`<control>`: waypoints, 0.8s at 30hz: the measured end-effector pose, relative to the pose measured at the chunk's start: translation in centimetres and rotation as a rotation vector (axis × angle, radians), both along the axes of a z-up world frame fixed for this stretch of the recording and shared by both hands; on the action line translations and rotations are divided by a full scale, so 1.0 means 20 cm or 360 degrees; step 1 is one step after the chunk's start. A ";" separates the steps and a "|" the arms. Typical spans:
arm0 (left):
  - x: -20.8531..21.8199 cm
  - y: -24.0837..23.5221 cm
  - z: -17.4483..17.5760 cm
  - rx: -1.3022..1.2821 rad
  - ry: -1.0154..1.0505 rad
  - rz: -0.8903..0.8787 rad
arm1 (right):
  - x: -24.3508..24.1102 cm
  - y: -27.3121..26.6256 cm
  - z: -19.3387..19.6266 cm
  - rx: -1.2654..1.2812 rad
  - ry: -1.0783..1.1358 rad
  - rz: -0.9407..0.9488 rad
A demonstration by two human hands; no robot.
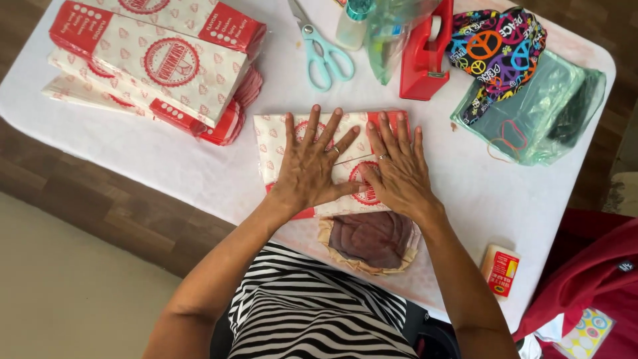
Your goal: The person organizes paper shawarma sleeves on a table, aligning and flattening them by hand. They use a pair of scissors to cut a small yellow label and apply a bead of glue from a bottle to the bottom edge of several sleeves, pressing them into a row.
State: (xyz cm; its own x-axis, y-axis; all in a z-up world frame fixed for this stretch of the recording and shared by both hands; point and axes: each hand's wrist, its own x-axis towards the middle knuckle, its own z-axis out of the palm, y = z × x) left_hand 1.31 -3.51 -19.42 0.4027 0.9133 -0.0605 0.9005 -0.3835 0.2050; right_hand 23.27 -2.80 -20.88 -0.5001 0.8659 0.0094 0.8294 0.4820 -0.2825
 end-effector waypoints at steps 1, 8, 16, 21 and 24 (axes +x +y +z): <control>0.00 0.00 0.00 -0.0006 -0.0002 -0.0011 | 0.01 0.00 0.00 -0.0006 -0.0002 -0.0011; 0.00 0.00 -0.03 -0.0022 -0.0005 -0.0011 | 0.00 0.00 -0.02 0.0005 -0.0024 0.0006; -0.06 0.01 -0.05 0.0045 -0.0590 -0.0014 | 0.26 0.20 0.18 -0.0563 0.0895 0.0107; 0.06 0.10 0.18 0.0555 -0.0745 -0.0231 | 0.43 0.38 0.19 0.0097 0.0889 -0.0842; 0.29 0.35 -0.06 0.0310 -0.0811 -0.0640 | 0.45 0.28 0.09 -0.0129 0.0314 -0.0865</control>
State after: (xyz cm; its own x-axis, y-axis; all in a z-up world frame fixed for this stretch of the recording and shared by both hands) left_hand 7.05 3.42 -20.68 0.6482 0.6612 0.3776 0.4889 -0.7416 0.4593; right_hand 32.34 2.89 -19.09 0.0210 0.9996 -0.0195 0.8797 -0.0278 -0.4748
